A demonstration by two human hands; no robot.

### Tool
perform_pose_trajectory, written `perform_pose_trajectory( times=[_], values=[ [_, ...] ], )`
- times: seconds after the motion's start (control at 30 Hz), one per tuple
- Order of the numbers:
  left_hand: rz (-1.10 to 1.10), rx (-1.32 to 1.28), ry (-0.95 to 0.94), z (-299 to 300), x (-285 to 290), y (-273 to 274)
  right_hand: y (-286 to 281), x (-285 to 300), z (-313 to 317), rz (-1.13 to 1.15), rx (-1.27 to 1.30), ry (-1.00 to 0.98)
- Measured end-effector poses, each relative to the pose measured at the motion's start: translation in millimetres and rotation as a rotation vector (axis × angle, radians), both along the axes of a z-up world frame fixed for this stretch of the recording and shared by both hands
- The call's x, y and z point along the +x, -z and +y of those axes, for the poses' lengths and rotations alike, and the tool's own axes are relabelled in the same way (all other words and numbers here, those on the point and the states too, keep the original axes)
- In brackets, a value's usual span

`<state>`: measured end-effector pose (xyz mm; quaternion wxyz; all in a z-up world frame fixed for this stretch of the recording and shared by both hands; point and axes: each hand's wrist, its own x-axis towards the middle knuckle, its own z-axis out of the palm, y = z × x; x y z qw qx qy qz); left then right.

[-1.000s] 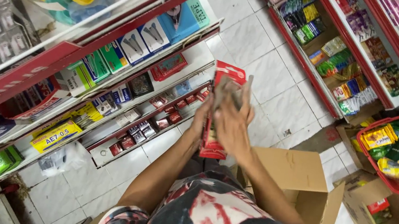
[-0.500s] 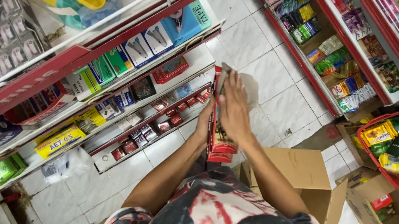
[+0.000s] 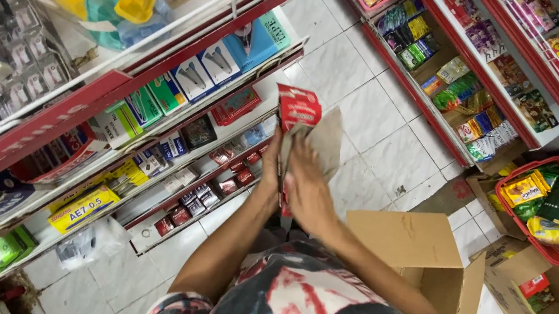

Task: Dusting and cleaning stationary products and shelves in a retail store using a cloth.

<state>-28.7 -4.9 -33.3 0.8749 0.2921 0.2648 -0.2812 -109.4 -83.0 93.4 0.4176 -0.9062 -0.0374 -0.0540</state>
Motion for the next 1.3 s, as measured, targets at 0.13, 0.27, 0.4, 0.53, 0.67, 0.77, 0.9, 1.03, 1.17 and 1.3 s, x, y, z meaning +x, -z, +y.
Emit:
perform_pose_trajectory(
  times=[0.13,0.27,0.4,0.53,0.67,0.77,0.9,1.03,1.17,1.3],
  values=[
    [-0.032,0.043,0.008,2.0,-10.3,-32.7,-21.5,3.8,-1.1,0.034,0.04,-0.011],
    [-0.022,0.104,0.008,3.5,-17.4,-40.0,-12.5,32.7,-21.3,-0.009,0.015,0.032],
    [0.038,0.103,-0.081,12.1,-27.4,-26.5,-13.8,-9.5,-3.3,-0.085,0.031,-0.043],
    [-0.177,0.348,-0.031,25.5,-29.8,-86.4,-23.8,-41.9,-29.2,0.184,0.3,-0.062],
    [-0.126,0.186,-0.08,14.8,-35.5,-142.7,-68.5,-36.8,-42.6,0.359,0.724,0.318],
    [-0.163,0.059,-0.079,24.0,-42.5,-68.5,-53.1,-43.2,-51.0,0.308,0.724,0.242],
    [-0.168,0.001,-0.021,33.3,-53.1,4.3,-20.9,-51.9,-57.9,0.233,0.727,0.099],
    [-0.287,0.267,-0.018,20.4,-59.3,-41.4,3.4,-44.8,-47.7,0.181,0.732,-0.005],
    [-0.351,0.059,-0.069,8.1,-60.3,-105.3,11.7,-8.7,-37.0,-0.227,-0.041,-0.219],
    [-0.398,0.194,-0.076,3.2,-55.7,-27.1,22.2,4.2,-24.7,-0.259,0.033,-0.153]
  ],
)
